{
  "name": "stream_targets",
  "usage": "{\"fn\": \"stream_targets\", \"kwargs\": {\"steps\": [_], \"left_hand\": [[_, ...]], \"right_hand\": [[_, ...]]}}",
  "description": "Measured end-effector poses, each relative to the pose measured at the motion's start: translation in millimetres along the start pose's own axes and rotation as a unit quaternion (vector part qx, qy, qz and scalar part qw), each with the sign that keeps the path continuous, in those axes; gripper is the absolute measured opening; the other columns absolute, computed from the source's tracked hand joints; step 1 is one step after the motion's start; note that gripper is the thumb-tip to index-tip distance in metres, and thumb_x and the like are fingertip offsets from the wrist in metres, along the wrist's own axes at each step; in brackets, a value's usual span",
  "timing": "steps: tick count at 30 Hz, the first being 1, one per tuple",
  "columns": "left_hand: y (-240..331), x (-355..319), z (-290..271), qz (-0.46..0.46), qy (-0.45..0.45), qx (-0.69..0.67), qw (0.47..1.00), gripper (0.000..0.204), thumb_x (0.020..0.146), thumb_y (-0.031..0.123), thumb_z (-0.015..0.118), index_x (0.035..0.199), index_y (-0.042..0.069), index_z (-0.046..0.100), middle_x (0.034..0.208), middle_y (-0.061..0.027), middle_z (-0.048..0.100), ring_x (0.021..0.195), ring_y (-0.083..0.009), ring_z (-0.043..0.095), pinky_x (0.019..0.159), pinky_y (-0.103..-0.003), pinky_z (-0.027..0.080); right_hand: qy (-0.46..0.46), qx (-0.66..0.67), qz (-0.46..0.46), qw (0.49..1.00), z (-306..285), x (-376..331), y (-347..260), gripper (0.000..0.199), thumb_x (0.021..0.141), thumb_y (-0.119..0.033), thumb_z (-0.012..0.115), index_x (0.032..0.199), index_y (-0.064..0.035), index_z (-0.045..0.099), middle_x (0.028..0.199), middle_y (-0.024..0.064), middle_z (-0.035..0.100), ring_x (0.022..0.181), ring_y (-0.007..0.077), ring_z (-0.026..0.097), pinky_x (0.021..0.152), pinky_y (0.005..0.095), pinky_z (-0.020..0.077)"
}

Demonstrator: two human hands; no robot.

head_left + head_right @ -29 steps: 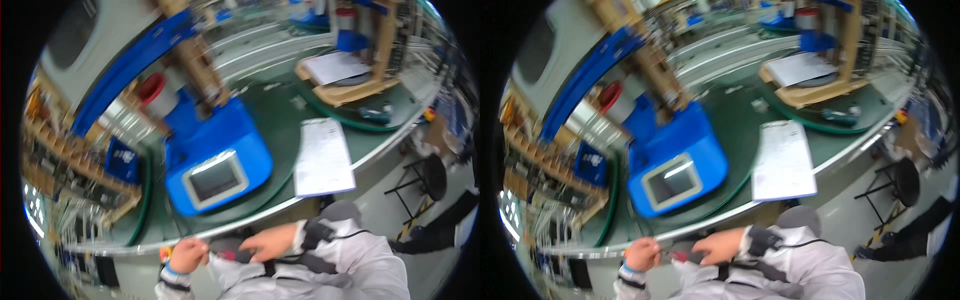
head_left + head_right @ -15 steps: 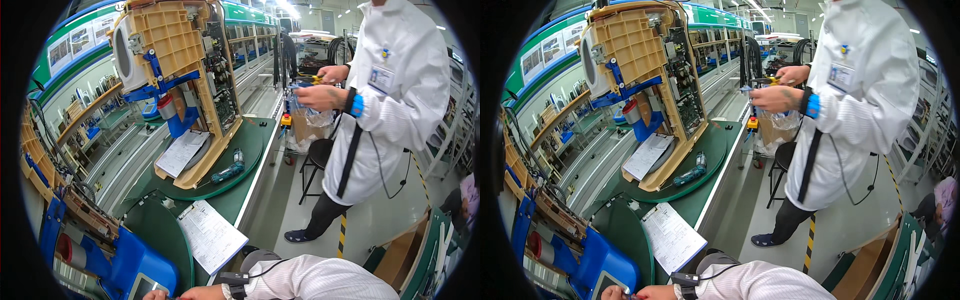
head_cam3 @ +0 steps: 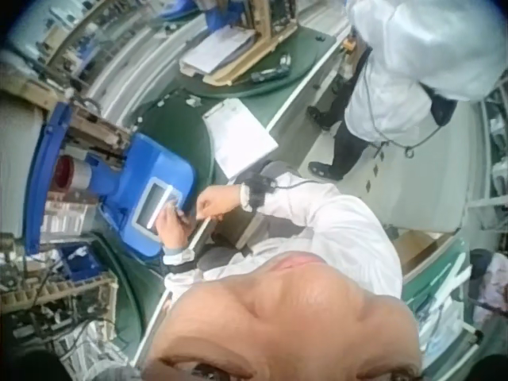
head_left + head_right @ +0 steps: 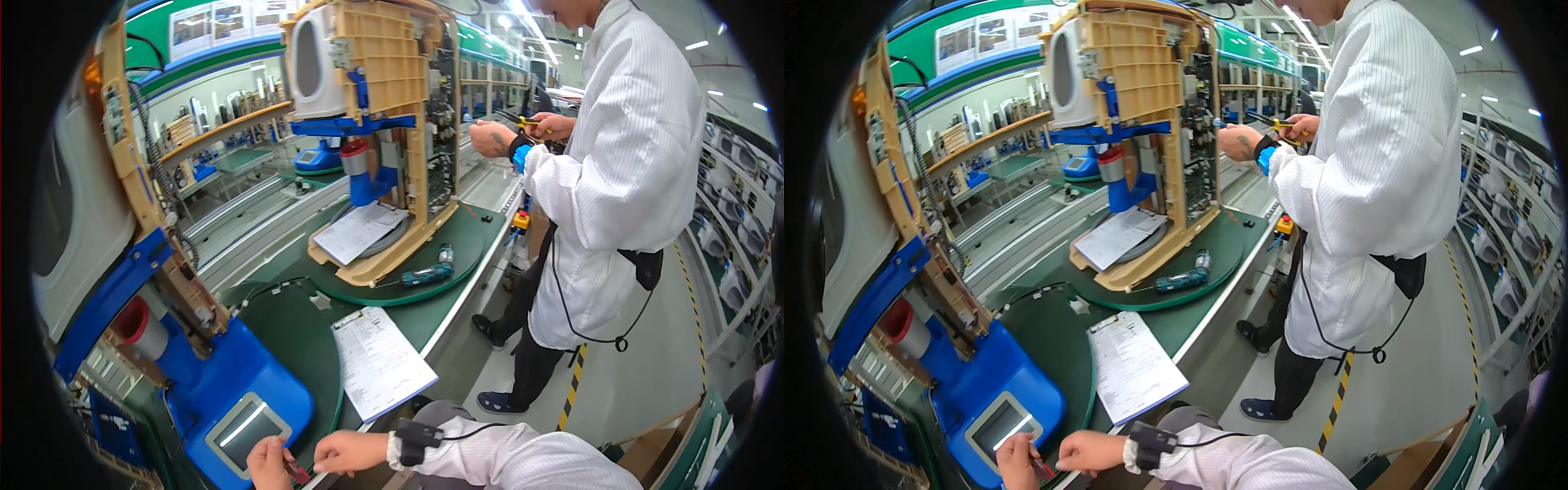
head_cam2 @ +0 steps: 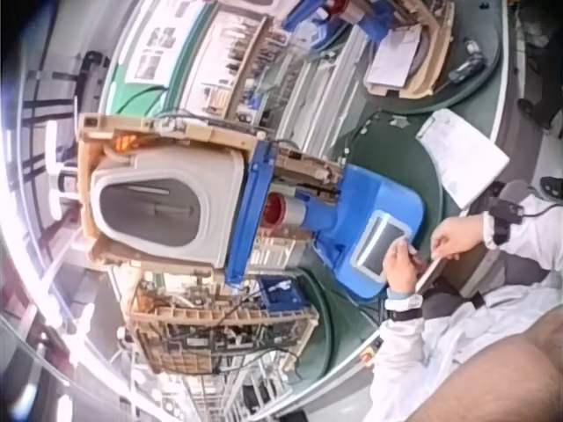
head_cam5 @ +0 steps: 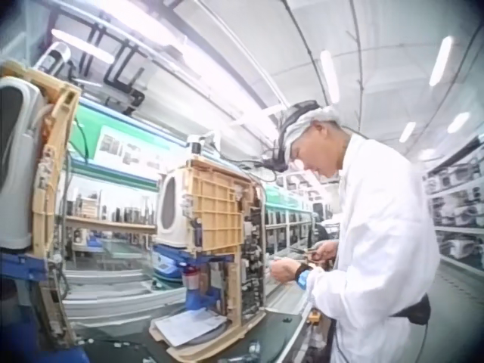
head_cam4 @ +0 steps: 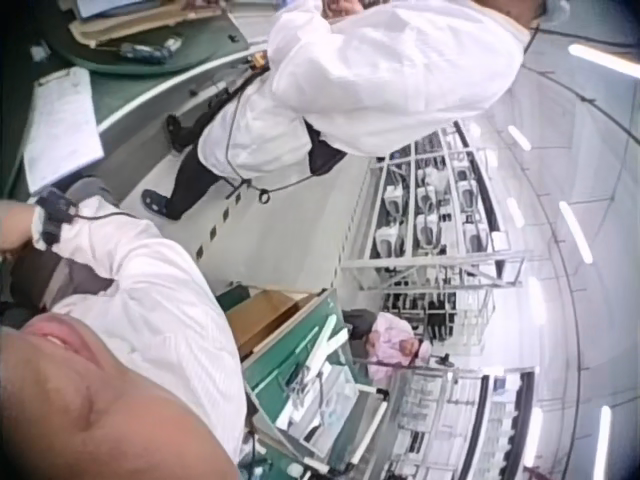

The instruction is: Connecting wires and cables to a circuit board within an electronic device housing.

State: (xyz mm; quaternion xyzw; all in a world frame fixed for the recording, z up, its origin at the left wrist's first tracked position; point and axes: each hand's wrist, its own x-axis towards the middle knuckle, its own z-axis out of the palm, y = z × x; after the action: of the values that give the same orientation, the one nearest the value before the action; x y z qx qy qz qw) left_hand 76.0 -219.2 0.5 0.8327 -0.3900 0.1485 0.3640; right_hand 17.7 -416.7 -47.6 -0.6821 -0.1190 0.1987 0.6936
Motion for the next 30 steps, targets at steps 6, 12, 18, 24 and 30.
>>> {"fn": "stream_targets", "kwargs": {"steps": [6,12,18,24,30], "left_hand": [[-47,-18,20,-0.151,-0.297,-0.041,0.942,0.022,0.085,0.026,0.064,0.082,0.006,0.072,0.075,-0.0152,0.069,0.072,-0.0289,0.069,0.068,-0.041,0.054],[-25,38,18,-0.104,-0.395,0.023,0.913,0.026,0.088,0.03,0.061,0.081,0.007,0.071,0.072,-0.0155,0.068,0.068,-0.0304,0.066,0.066,-0.042,0.053],[-55,85,13,-0.039,-0.36,0.024,0.932,0.031,0.09,0.033,0.057,0.081,0.007,0.071,0.069,-0.0159,0.066,0.065,-0.0319,0.064,0.065,-0.044,0.051],[-21,94,-7,-0.076,-0.314,-0.04,0.945,0.028,0.09,0.028,0.062,0.09,0.002,0.073,0.07,-0.0143,0.069,0.061,-0.0241,0.066,0.062,-0.039,0.053],[-28,3,18,-0.177,-0.132,-0.03,0.975,0.027,0.084,0.032,0.064,0.088,0.008,0.074,0.083,-0.0172,0.069,0.078,-0.0354,0.067,0.074,-0.045,0.053]], "right_hand": [[0.116,-0.192,-0.384,0.896,80,20,-85,0.024,0.088,-0.022,0.063,0.089,0.0018,0.06,0.086,0.017,0.062,0.077,0.0317,0.062,0.07,0.041,0.0493],[-0.025,-0.36,-0.173,0.917,126,38,-137,0.041,0.09,-0.041,0.056,0.084,-0.0025,0.069,0.087,0.0206,0.068,0.083,0.0414,0.064,0.072,0.0474,0.0507],[0.01,-0.473,-0.168,0.865,142,98,-181,0.038,0.068,-0.034,0.074,0.082,0.0012,0.071,0.091,0.0205,0.064,0.087,0.0375,0.065,0.073,0.047,0.0526],[0.02,-0.519,-0.26,0.814,142,106,-156,0.027,0.081,-0.029,0.065,0.079,-0.0025,0.071,0.083,0.0173,0.064,0.078,0.0372,0.065,0.069,0.047,0.0536],[-0.087,-0.419,-0.236,0.872,149,76,-119,0.019,0.08,-0.017,0.065,0.089,-0.001,0.065,0.097,0.0187,0.062,0.09,0.0382,0.061,0.077,0.0451,0.0505]]}}
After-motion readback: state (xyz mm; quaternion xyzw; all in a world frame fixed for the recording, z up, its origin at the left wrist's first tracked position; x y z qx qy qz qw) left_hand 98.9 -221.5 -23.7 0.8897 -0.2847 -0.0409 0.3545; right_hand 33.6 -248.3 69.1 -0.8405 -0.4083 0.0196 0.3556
